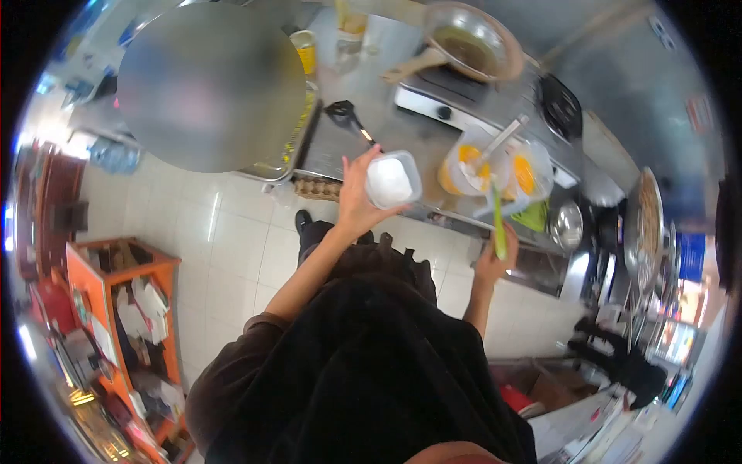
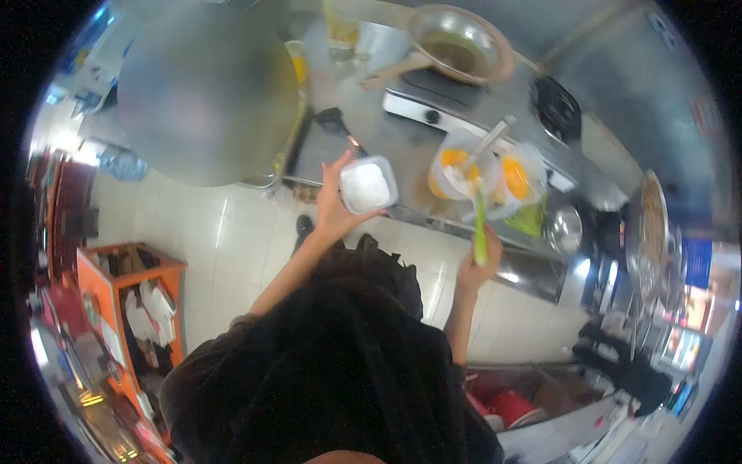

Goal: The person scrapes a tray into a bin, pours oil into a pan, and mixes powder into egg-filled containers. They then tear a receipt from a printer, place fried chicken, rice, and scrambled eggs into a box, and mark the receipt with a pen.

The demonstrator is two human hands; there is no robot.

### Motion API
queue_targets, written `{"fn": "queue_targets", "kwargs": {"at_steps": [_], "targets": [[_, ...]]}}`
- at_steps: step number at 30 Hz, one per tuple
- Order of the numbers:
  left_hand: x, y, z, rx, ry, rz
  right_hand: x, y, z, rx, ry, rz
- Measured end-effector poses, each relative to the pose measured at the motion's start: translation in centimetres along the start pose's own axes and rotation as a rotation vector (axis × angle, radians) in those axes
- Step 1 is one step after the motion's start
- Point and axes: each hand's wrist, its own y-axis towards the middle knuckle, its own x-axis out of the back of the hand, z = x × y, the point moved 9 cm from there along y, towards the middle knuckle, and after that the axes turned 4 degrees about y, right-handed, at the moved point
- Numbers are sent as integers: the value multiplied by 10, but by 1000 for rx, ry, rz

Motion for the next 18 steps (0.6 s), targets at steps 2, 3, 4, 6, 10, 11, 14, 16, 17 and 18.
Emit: {"fn": "queue_targets", "kwargs": {"at_steps": [2, 3, 4, 6, 10, 11, 14, 16, 17, 18], "targets": [[18, 1, 12, 38, -26, -71, 9, 7, 17, -128, 58, -171], [31, -1, 18, 54, -82, -101, 10, 2, 2, -221, 343, -289], [47, -1, 28, 141, -164, -140, 4, -2, -11, -341, 553, -384], [85, -3, 55, 197, -186, -276, -25, 5, 5, -543, 834, -419], [166, -16, 136, 297, -235, -553, -153, -22, 18, -940, 1356, -66], [193, -23, 159, 355, -208, -647, -192, -35, 32, -1005, 1429, 74], [267, -31, 208, 482, -116, -746, -309, -74, 103, -1337, 1519, 334], [309, -33, 244, 473, 62, -750, -381, -87, 167, -1578, 1669, 419], [328, -37, 259, 486, 234, -747, -415, -85, 195, -1574, 1728, 480], [343, -37, 279, 536, 207, -700, -450, -84, 223, -1570, 1788, 534]]}}
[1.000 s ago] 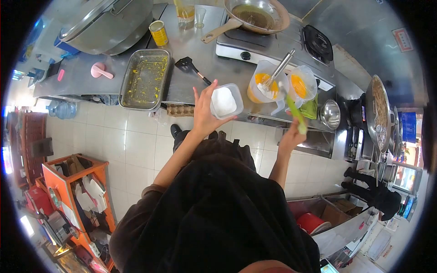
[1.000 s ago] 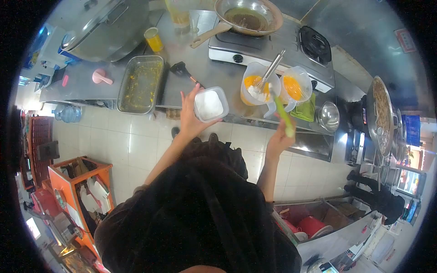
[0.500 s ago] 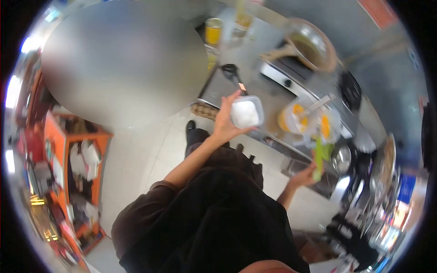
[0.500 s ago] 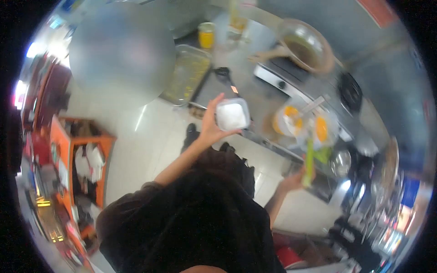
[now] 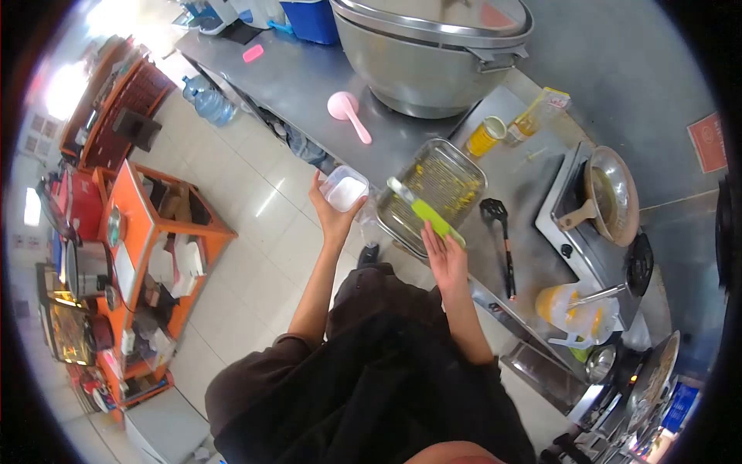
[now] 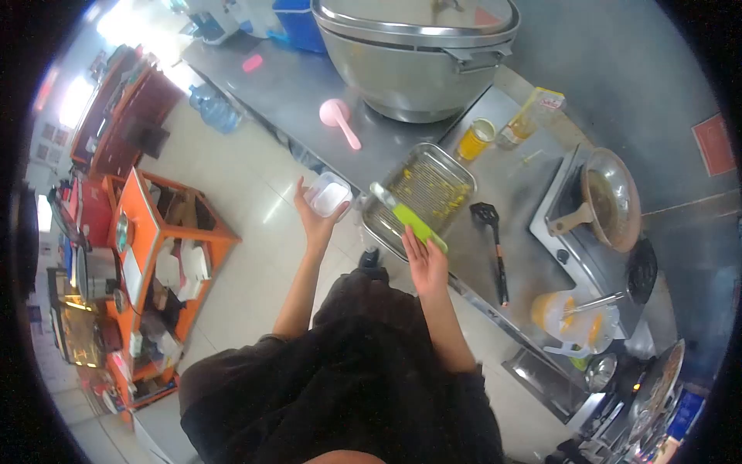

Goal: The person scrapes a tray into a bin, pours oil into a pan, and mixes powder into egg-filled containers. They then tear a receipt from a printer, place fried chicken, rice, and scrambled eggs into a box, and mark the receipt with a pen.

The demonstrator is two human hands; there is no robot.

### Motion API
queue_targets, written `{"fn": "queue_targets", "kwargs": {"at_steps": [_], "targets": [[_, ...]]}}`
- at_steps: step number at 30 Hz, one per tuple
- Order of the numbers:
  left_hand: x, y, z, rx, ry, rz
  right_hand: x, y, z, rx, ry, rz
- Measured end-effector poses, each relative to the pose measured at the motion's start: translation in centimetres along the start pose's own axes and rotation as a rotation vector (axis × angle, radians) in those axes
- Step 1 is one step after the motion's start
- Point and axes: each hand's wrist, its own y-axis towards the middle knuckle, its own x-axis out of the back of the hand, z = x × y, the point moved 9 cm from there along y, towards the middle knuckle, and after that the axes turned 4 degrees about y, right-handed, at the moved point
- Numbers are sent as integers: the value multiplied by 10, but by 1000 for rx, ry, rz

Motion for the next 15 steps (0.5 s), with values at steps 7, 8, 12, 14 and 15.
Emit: {"fn": "queue_targets", "kwargs": {"at_steps": [7, 8, 12, 14, 15], "targets": [[-21, 90, 61, -95, -15, 135, -24, 221, -122, 211, 412, -295], [-28, 102, 65, -116, 1, 147, -25, 240, -127, 235, 444, -282], [-60, 140, 74, -199, -18, 247, 17, 265, -151, 194, 359, -485], [-77, 151, 84, -206, -30, 258, 28, 264, -166, 80, 214, -353], [-84, 157, 92, -184, -6, 268, 22, 257, -173, 5, 192, -249]]}}
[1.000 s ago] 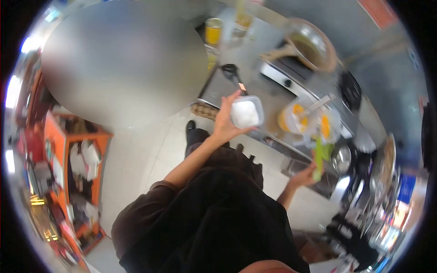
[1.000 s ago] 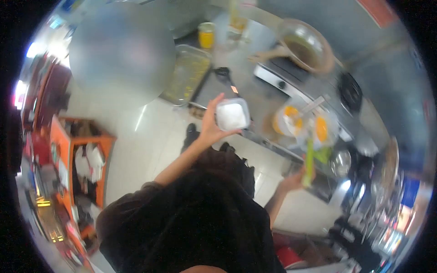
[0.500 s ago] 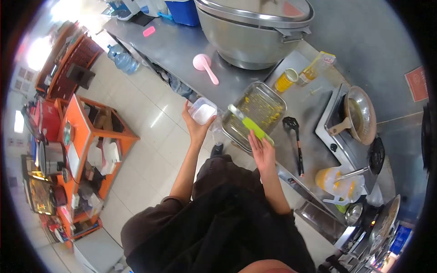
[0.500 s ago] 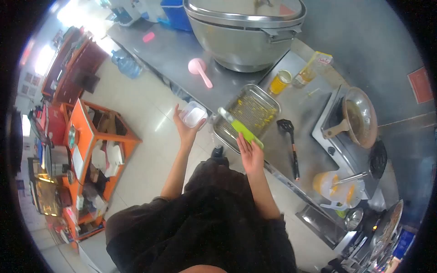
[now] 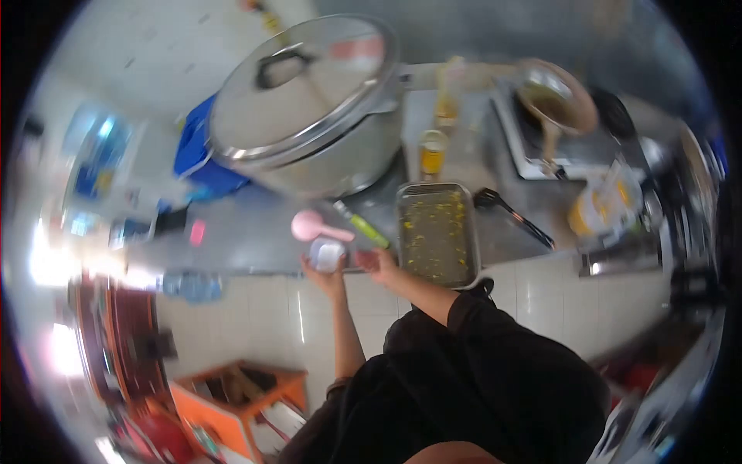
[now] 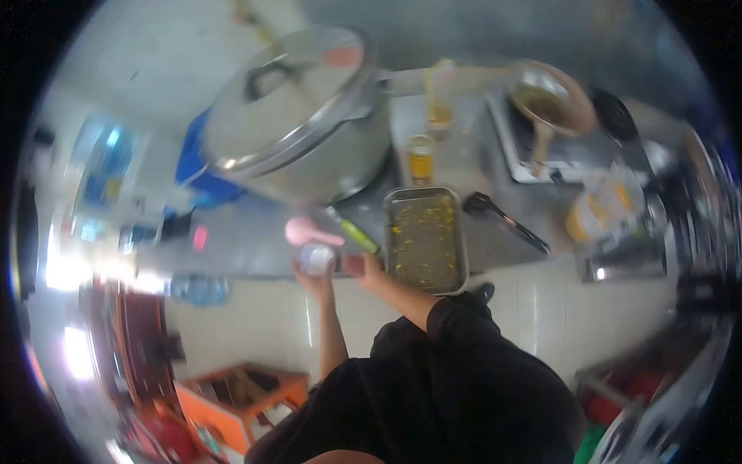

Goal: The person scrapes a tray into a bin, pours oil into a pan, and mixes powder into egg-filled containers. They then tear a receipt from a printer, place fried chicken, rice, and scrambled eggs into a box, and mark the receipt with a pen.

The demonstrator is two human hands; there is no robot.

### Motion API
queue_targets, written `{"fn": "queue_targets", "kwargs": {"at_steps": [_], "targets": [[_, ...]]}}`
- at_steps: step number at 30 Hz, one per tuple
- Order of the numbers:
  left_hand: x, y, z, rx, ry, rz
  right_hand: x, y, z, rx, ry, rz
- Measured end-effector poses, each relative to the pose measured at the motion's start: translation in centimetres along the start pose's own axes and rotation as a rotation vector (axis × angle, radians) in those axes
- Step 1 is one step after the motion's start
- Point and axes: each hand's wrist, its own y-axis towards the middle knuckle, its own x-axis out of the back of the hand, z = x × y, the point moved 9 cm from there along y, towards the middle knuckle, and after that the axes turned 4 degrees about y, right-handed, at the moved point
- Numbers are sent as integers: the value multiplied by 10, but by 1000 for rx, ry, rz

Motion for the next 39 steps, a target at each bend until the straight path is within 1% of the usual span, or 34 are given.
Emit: {"fn": "queue_targets", "kwargs": {"at_steps": [1, 2, 3, 4, 5, 6, 7, 8, 9, 10, 11, 12, 13, 14, 15, 16, 17, 18, 19, 20, 21, 22, 24, 26, 28, 29, 30, 31, 32, 34, 35, 37, 38, 39], "targets": [[-5, 3, 10, -2, -25, -5, -7, -14, -3, -80, -45, 97], [-8, 5, 21, 4, -43, -18, -16, -40, -2, -153, -85, 132], [-17, 8, 27, -18, -62, 40, -33, -75, -5, -236, -134, 170], [-18, 12, 33, -32, -1, 15, -40, -103, 11, -195, -98, 166], [-16, 16, 36, -46, 64, -17, -51, -141, 21, -289, -261, 325], [-19, 21, 38, -60, 57, 20, -57, -181, 30, -385, -432, 481], [-13, 25, 42, -14, 383, -27, -60, -216, 53, -328, -531, 542], [-6, 31, 35, -5, 544, -47, -59, -250, 77, -274, -634, 599], [1, 37, 26, 8, 705, -65, -41, -273, 109, -209, -776, 543], [15, 47, -17, -110, 630, -98, -22, -298, 145, -142, -920, 483], [31, 54, -65, -223, 554, -132, -12, -328, 186, -1, -1063, 407], [44, 58, -111, -229, 551, -119, -3, -362, 232, 200, -1171, 223], [16, 55, -153, -140, 37, 393, 21, -391, 284, 470, -1130, 93], [-11, 31, -198, -249, -160, 857, 46, -421, 335, 701, -991, 29], [-24, -5, -237, -243, -351, 1353, 77, -456, 383, 841, -822, -230], [-26, -49, -263, -475, -180, 1808, 94, -489, 425, 1049, -681, -385], [-30, -92, -292, -697, -237, 2032, 107, -515, 458, 1117, -834, -620], [-36, -145, -303, -871, -216, 2151, 107, -543, 485, 1170, -984, -861], [-40, -195, -312, -1043, -215, 2263, 115, -550, 514, 1166, -979, -870], [-50, -244, -283, -1148, -131, 2274, 99, -568, 541, 1351, -1379, -1052], [-63, -293, -243, -1129, -134, 2282, 85, -574, 551, 1507, -1806, -1210], [-95, -329, -203, -1325, 35, 1920, 103, -572, 570, 1502, -1814, -1202], [-143, -345, -231, -1475, 188, 1506, 150, -550, 627, 1325, -1850, -1194], [-188, -349, -293, -1197, 286, 2092, 175, -521, 632, 1247, -1973, -952], [-254, -353, -313, -999, 166, 2004, 173, -513, 613, 1070, -1891, -1017], [-284, -356, -311, -822, -25, 1981, 170, -509, 603, 1024, -1874, -968], [-314, -360, -320, -654, -12, 1833, 170, -504, 593, 972, -1853, -926], [-338, -367, -330, -491, 4, 1681, 173, -494, 580, 977, -1678, -732], [-345, -385, -348, -448, 8, 1677, 176, -484, 564, 965, -1488, -556], [-352, -407, -419, -587, -230, 1569, 157, -486, 534, 863, -1050, -359], [-362, -418, -427, -556, -228, 1552, 146, -495, 542, 835, -1072, -348], [-378, -412, -438, -516, -180, 1274, 147, -514, 572, 765, -1228, -681], [-387, -413, -438, -489, -167, 1255, 126, -528, 594, 1090, -1364, -734], [-402, -422, -420, -75, -324, 1440, 103, -540, 608, 1429, -1474, -771]]}}
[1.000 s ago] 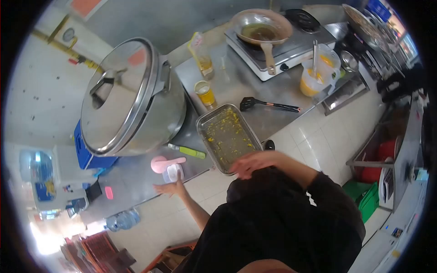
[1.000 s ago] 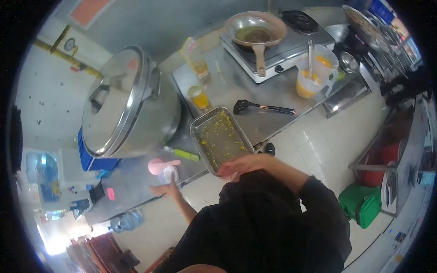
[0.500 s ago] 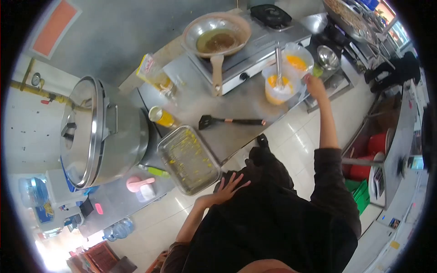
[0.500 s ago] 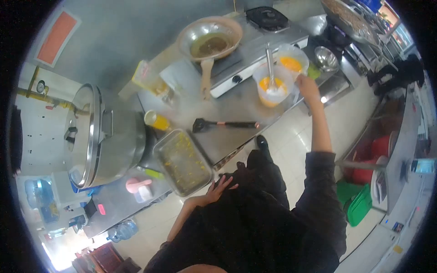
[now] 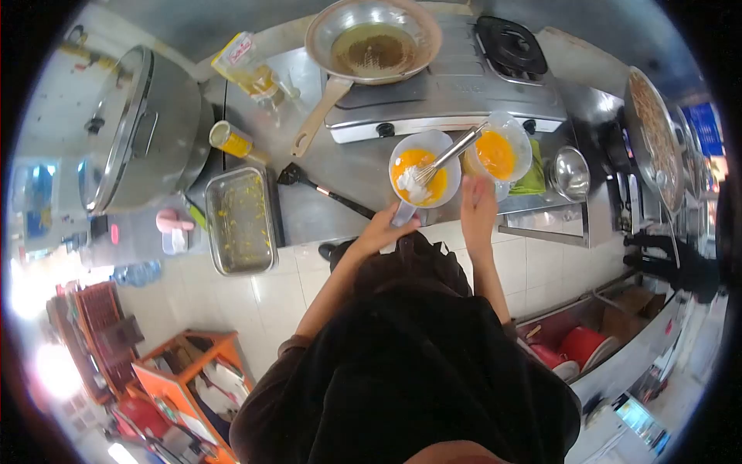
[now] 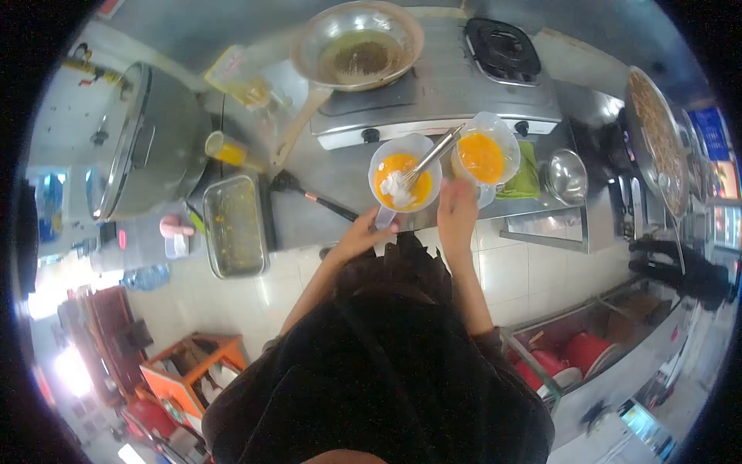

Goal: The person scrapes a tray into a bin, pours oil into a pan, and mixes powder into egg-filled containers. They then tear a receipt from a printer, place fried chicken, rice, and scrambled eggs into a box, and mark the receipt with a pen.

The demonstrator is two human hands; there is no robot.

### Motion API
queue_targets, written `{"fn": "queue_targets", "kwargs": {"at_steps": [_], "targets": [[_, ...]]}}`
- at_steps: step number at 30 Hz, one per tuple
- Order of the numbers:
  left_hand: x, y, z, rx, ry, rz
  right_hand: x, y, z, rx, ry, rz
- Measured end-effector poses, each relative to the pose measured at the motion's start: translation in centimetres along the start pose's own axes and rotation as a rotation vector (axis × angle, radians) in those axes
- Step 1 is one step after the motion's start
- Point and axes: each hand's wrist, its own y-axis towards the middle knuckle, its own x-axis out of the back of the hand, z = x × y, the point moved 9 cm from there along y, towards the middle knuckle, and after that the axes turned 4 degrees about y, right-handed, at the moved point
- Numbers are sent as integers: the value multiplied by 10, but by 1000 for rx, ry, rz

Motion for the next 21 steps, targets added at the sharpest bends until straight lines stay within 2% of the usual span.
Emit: {"fn": "queue_targets", "kwargs": {"at_steps": [1, 2, 3, 5, 7, 8, 9, 11, 12, 13, 15, 16, 19, 20, 21], "targets": [[-14, 3, 19, 203, -382, 99, -1, 16, 11, 105, 127, -74], [-14, 6, 27, 222, -430, 79, -4, 32, 23, 207, 258, -154], [-13, 7, 28, 230, -431, 61, -27, 51, 18, 147, 584, -116], [-14, 5, 31, 303, -175, 150, -57, 76, 7, 81, 915, -64], [-18, -5, 18, 261, -270, 141, -110, 79, 0, -290, 1122, 401], [-18, -12, 25, 282, -304, 96, -125, 73, 4, -334, 1106, 556], [-18, -18, 31, 306, -340, 51, -127, 79, 4, -335, 1108, 574], [-13, -27, 30, 296, -342, -29, -138, 82, -1, -456, 1311, 736], [-7, -26, 29, 221, -319, -117, -121, 96, 5, -413, 1342, 572], [-2, -29, 28, 148, -298, -204, -125, 87, 8, -423, 1339, 586], [-2, -31, 36, 236, -279, -178, -116, 80, 4, -425, 1251, 267], [-3, -32, 40, 318, -256, -136, -121, 76, 10, -425, 1249, 271], [1, -28, 33, 262, -223, -150, -140, 58, 19, -497, 1027, 353], [1, -29, 35, 270, -233, -156, -123, 74, 22, -399, 954, 350], [2, -27, 33, 244, -221, -174, -121, 70, 23, -403, 945, 367]]}}
